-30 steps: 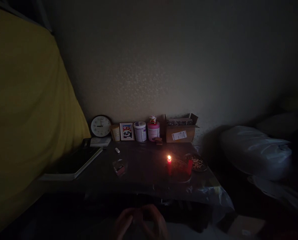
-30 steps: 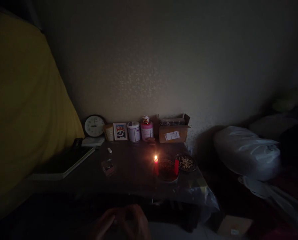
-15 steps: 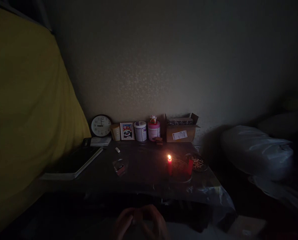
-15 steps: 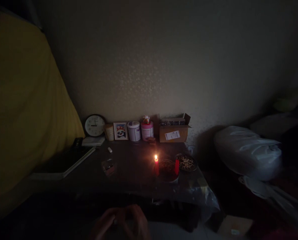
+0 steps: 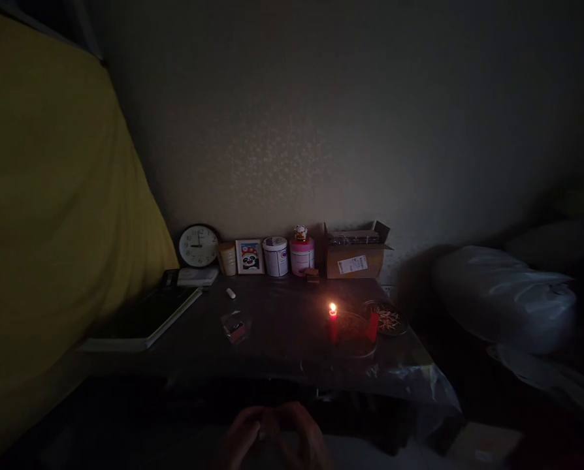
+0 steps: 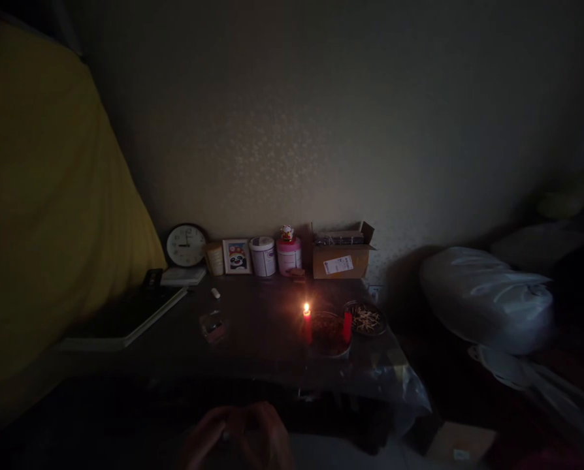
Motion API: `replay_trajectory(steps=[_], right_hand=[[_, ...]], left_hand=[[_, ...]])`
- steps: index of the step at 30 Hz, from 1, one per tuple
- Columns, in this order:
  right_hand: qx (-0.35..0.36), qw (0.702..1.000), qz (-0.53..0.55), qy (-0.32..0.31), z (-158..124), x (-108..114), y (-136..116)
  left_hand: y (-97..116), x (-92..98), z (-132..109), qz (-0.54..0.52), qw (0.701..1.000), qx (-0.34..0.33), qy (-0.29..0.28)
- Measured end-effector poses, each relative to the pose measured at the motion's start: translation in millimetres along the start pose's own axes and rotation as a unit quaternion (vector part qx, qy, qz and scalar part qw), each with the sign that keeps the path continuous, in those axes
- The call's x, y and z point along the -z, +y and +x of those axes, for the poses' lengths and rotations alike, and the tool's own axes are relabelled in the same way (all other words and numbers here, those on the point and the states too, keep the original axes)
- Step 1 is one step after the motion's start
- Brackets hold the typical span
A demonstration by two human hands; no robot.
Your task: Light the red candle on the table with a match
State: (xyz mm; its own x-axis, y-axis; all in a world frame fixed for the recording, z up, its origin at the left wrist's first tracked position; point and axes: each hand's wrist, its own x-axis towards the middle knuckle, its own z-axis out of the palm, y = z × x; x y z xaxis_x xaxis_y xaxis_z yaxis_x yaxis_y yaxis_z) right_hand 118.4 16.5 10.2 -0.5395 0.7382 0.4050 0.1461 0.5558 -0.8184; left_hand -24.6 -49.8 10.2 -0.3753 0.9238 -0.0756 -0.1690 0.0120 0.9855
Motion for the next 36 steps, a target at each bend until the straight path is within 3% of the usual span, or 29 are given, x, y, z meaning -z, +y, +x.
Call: replay_trajectory(steps=[5, 10, 20, 29, 36], right_hand=[[-0.014, 1.000, 0.008, 0.010, -1.3, -4.1, 4.2], [0.012, 1.000, 0.005, 0.012, -1.7, -5.4, 6.5], [0.005, 1.000, -0.006, 0.006, -0.8, -7.9, 6.5], [0.025, 0.999, -0.025, 0.037, -0.2, -11.8, 6.5], [0.020, 1.000, -0.022, 0.005, 0.0, -10.2, 5.7]], left_hand=[[2.3, -0.6, -2.1, -0.002, 1.000, 0.004, -0.002], [1.2, -2.6, -2.3, -0.017, 0.999, 0.012, 0.032], [5.4, -0.8, -0.6, -0.005, 1.000, 0.013, 0.005], [7.0, -2.4, -2.5, -0.027, 1.000, 0.003, -0.008], [7.4, 0.1, -2.3, -0.015, 1.000, -0.003, -0.016]])
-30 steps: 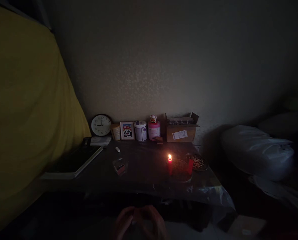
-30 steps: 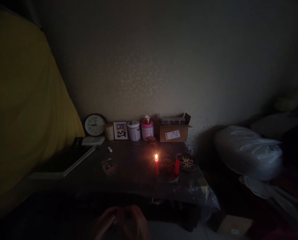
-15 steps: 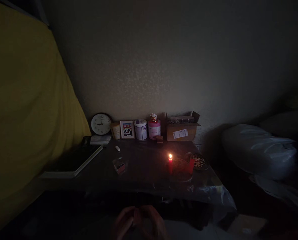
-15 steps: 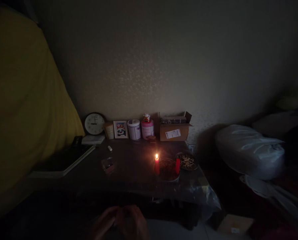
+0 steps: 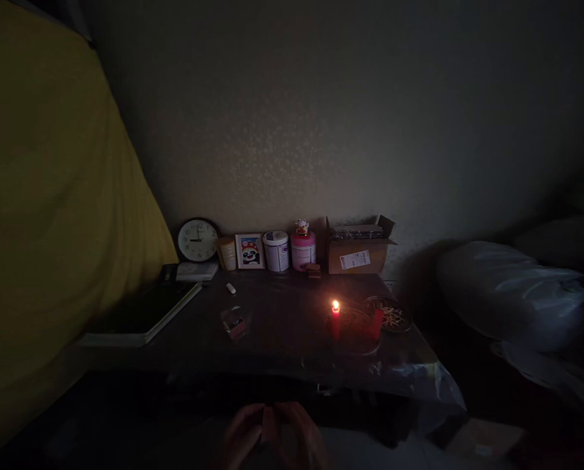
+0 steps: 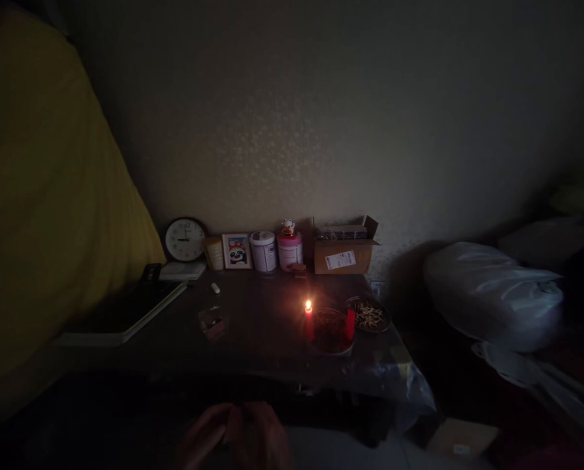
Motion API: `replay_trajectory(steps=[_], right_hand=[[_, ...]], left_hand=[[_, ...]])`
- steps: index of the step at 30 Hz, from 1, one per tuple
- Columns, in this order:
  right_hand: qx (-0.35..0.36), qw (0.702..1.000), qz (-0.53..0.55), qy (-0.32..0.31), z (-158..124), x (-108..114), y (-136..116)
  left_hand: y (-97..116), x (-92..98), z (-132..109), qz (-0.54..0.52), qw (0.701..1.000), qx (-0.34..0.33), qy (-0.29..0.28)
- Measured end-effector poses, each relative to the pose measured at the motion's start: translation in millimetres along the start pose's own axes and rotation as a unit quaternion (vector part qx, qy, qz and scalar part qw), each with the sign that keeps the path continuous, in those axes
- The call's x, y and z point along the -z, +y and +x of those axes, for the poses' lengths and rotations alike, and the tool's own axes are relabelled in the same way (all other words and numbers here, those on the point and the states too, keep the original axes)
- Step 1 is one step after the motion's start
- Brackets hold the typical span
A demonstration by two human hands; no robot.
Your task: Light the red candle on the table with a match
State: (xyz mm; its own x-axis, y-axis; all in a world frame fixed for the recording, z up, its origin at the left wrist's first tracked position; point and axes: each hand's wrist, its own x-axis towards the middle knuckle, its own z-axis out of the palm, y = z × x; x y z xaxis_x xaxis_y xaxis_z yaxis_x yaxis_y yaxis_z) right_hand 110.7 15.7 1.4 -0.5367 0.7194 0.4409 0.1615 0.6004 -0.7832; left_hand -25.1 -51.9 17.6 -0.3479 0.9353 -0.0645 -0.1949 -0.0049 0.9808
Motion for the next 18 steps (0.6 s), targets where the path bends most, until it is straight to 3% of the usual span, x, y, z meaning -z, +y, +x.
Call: replay_trajectory(steps=[8, 18], right_hand=[[0.011, 1.000, 0.012, 0.004, -2.5, -4.6, 6.3], [0.000, 0.998, -0.008, 0.060, -7.6, -14.1, 13.9]], left_hand=[[2.3, -2.1, -1.8, 0.007, 1.000, 0.003, -0.008], [-6.1, 5.2, 2.6, 0.011, 1.000, 0.018, -0.009]])
